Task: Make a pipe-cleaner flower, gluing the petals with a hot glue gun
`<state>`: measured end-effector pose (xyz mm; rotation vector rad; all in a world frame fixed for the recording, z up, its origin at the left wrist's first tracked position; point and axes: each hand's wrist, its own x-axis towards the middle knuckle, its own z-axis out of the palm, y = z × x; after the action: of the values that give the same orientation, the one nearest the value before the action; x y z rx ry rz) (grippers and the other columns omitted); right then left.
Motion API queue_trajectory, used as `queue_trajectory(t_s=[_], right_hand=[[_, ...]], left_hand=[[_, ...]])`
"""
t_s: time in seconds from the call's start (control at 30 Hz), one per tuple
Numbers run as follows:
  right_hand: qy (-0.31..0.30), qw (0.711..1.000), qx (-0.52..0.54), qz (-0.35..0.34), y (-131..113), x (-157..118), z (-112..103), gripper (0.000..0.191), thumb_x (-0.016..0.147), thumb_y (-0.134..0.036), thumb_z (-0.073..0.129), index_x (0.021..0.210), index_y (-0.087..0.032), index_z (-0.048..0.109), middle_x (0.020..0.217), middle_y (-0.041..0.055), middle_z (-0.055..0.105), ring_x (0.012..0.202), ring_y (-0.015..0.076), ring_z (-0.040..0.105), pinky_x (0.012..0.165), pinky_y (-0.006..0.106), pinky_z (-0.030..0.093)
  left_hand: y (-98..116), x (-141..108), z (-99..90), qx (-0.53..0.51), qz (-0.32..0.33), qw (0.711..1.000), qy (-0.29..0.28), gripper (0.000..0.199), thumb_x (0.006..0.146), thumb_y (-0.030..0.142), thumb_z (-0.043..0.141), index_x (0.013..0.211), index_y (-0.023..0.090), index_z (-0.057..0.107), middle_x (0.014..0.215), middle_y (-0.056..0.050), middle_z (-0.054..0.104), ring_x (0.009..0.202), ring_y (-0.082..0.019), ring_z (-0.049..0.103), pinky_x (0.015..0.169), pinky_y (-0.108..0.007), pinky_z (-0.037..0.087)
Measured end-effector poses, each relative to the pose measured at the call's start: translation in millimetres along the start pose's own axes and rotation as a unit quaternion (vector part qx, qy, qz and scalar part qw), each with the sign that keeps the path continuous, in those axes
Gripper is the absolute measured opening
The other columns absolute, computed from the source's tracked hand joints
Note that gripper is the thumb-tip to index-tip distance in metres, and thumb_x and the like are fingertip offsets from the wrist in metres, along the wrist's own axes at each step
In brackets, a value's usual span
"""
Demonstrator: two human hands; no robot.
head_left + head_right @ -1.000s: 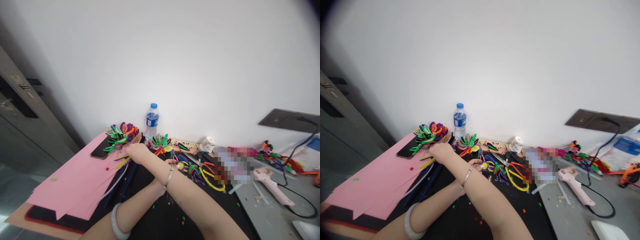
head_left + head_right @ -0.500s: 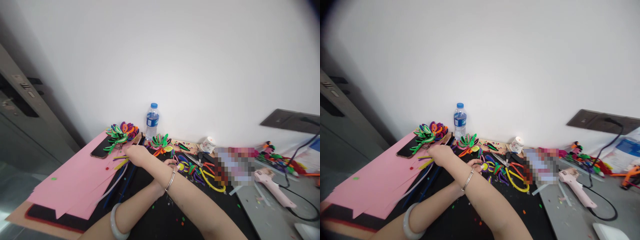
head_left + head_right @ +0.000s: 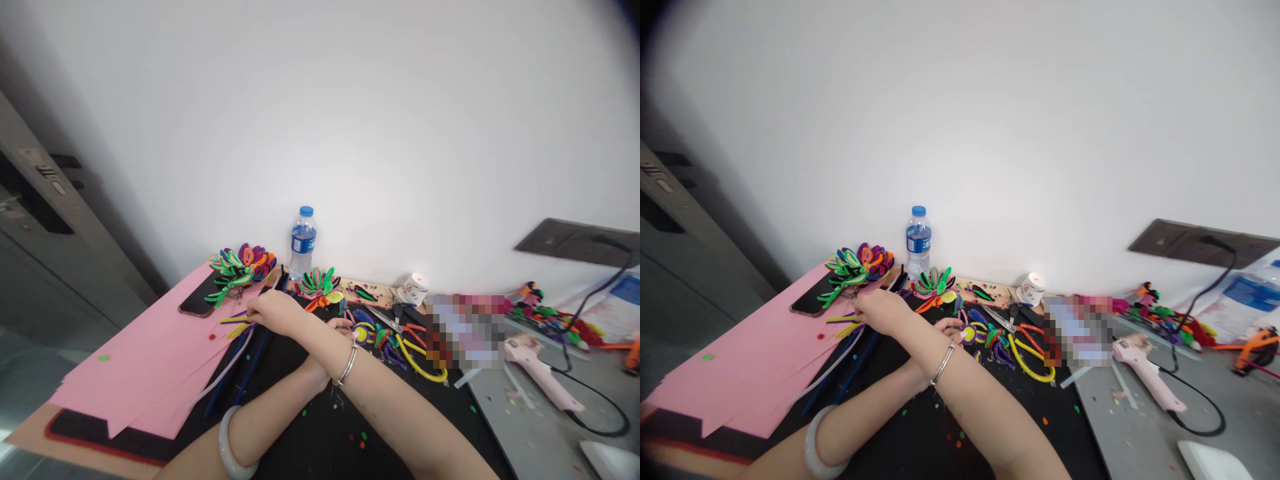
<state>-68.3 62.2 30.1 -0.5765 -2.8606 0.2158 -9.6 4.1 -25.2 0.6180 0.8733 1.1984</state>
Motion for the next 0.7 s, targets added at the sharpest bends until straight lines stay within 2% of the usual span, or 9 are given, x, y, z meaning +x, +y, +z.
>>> queue_trajectory(t_s=[0.2, 0.33, 0.47, 0.6, 0.7], right_hand=[[0.018, 0.999, 0.049, -0.002, 0.4, -4.4, -1.0, 0.016, 0.082, -0.016, 0.05, 0.085, -0.014, 0.065, 0.078, 0.0055, 0.067, 0.074, 0.0144, 0.06, 0.066, 0.021, 0.04], [0.021, 0.997, 0.069, -0.003, -2.3, -9.9, -3.5, 0.02, 0.082, -0.011, 0.046, 0.082, -0.013, 0.066, 0.072, 0.0053, 0.067, 0.068, 0.0144, 0.061, 0.065, 0.021, 0.04], [0.043, 0.995, 0.085, 0.015, -7.5, -13.9, -8.0, 0.021, 0.081, -0.009, 0.045, 0.087, -0.012, 0.065, 0.082, 0.0076, 0.068, 0.076, 0.0165, 0.062, 0.067, 0.023, 0.041], [0.108, 0.985, 0.125, 0.051, -11.9, -18.5, -17.7, 0.023, 0.082, -0.008, 0.041, 0.093, -0.013, 0.06, 0.087, 0.0064, 0.067, 0.08, 0.0144, 0.061, 0.073, 0.022, 0.043], [0.186, 0.945, 0.249, 0.106, -13.0, -23.6, -25.7, 0.02, 0.078, -0.01, 0.044, 0.091, -0.015, 0.059, 0.083, 0.0032, 0.066, 0.076, 0.0121, 0.062, 0.071, 0.021, 0.046]], left_hand=[[2.0, -3.5, 1.7, 0.011, 0.004, 1.0, -0.005, 0.037, 0.057, 0.03, 0.074, 0.082, 0.016, 0.052, 0.06, 0.003, 0.052, 0.051, -0.01, 0.049, 0.051, -0.025, 0.037], [0.0, -1.3, 0.9, 0.026, 0.013, 1.0, -0.005, 0.036, 0.056, 0.032, 0.075, 0.08, 0.016, 0.053, 0.063, 0.001, 0.053, 0.054, -0.011, 0.051, 0.052, -0.027, 0.038], [-2.9, 1.5, -2.4, 0.039, 0.019, 0.999, -0.012, 0.036, 0.058, 0.034, 0.074, 0.082, 0.017, 0.053, 0.064, 0.002, 0.053, 0.056, -0.012, 0.052, 0.053, -0.026, 0.039], [-0.6, -2.1, -2.4, 0.06, 0.03, 0.998, -0.018, 0.034, 0.061, 0.034, 0.072, 0.083, 0.017, 0.052, 0.065, 0.001, 0.054, 0.058, -0.012, 0.053, 0.056, -0.027, 0.041], [3.4, -7.1, -1.4, 0.077, 0.046, 0.996, -0.017, 0.031, 0.064, 0.033, 0.069, 0.086, 0.017, 0.053, 0.07, 0.0, 0.056, 0.065, -0.013, 0.055, 0.061, -0.027, 0.043]])
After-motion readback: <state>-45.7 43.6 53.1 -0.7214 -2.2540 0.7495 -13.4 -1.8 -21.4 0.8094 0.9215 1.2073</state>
